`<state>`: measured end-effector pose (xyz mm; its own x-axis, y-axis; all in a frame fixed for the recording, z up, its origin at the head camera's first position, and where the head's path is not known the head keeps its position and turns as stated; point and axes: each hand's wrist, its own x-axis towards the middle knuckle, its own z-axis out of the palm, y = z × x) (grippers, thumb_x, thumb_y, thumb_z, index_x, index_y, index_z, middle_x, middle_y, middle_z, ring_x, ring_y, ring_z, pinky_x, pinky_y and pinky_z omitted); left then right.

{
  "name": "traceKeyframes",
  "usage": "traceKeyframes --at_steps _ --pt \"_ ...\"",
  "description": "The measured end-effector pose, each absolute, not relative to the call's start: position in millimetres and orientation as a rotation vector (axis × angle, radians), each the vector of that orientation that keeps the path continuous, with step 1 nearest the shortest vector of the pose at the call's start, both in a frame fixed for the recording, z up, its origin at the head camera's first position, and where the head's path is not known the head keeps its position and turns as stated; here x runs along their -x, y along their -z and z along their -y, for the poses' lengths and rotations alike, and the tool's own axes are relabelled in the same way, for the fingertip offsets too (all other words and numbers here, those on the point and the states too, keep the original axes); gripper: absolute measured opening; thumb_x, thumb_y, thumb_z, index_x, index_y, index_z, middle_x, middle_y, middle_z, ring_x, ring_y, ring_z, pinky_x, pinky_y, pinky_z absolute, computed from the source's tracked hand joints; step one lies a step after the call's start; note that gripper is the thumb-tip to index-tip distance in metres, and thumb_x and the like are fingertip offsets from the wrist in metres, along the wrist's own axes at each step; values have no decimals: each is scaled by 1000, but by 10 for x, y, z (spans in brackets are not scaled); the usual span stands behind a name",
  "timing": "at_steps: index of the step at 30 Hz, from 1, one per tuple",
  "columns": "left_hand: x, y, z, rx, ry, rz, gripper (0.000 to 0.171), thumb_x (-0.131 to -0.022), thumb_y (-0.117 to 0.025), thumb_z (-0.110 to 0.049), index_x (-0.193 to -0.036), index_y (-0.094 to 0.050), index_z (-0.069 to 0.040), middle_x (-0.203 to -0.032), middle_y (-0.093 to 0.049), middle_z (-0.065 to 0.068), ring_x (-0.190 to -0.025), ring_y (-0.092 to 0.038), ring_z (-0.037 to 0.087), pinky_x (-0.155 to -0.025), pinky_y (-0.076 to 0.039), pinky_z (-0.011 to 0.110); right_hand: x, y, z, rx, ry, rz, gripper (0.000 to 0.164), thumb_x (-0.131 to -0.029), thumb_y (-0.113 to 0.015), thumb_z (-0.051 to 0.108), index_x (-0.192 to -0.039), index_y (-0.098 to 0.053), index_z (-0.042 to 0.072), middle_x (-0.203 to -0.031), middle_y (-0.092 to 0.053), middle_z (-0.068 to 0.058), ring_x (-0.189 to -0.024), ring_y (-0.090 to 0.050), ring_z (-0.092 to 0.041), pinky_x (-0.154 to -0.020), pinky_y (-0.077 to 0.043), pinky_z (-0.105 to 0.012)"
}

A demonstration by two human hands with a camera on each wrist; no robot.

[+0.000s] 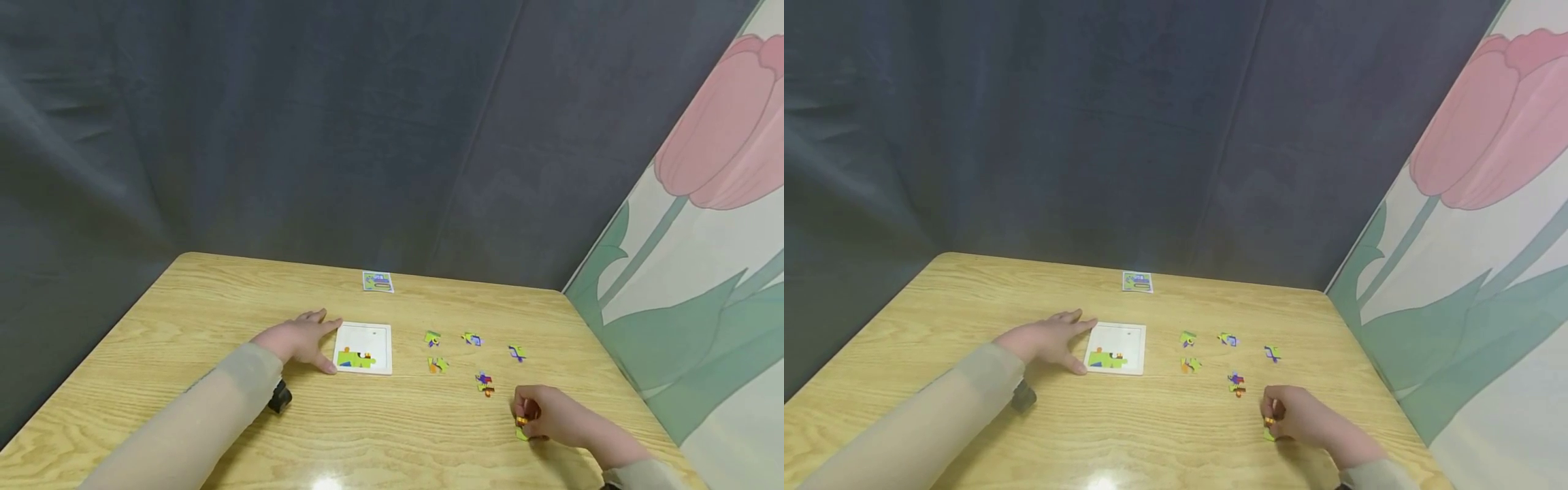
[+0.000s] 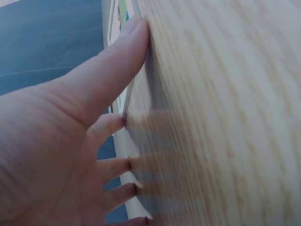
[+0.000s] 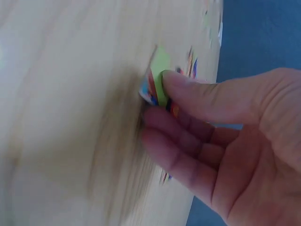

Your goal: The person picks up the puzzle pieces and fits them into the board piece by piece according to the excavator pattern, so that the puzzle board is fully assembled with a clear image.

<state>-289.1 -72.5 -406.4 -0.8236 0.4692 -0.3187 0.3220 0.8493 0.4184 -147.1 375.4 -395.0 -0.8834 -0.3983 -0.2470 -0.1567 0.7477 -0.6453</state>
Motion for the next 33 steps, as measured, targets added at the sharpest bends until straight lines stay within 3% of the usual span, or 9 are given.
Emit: traceKeyframes --at_steps 7,13,19,26,33 --pt "2896 4056 722 -578 -479 -2615 103 -74 -83 -51 -158 -29 -24 -163 -11 15 -148 -9 40 -111 -19 64 1791 3850 -3260 550 1132 -2340 12 -88 -61 -14 -87 -58 -3 -72 -54 -8 -60 -50 -14 -51 -48 -27" --pt "2920 4057 702 -586 -472 -2614 104 -73 -82 -51 -158 -29 -25 -163 -11 16 -147 -9 40 -111 -19 64 2218 3807 -2672 620 1233 -2414 7 -92 -63 -7 -93 -65 -1 -76 -58 -11 -62 -50 -17 -54 -47 -31" --pt "2901 4032 694 -599 -455 -2616 105 -73 -82 -52 -158 -29 -23 -163 -12 18 -147 -9 41 -112 -18 63 2573 3911 -2186 455 1276 -2540 10 -93 -65 -4 -94 -69 5 -74 -57 -6 -61 -53 -21 -52 -44 -30" --pt "2878 4017 673 -589 -452 -2618 103 -73 -82 -51 -158 -29 -23 -163 -13 17 -147 -10 40 -113 -18 62 2725 4053 -1952 376 1332 -2457 6 -91 -67 -2 -95 -69 2 -74 -57 -5 -61 -46 -19 -53 -39 -26" --pt "2876 4038 668 -589 -439 -2618 103 -74 -82 -52 -158 -29 -23 -163 -12 17 -147 -10 40 -113 -18 61 2747 4122 -1871 420 1266 -2479 4 -90 -69 -2 -93 -70 1 -74 -57 -5 -61 -46 -15 -55 -41 -24"
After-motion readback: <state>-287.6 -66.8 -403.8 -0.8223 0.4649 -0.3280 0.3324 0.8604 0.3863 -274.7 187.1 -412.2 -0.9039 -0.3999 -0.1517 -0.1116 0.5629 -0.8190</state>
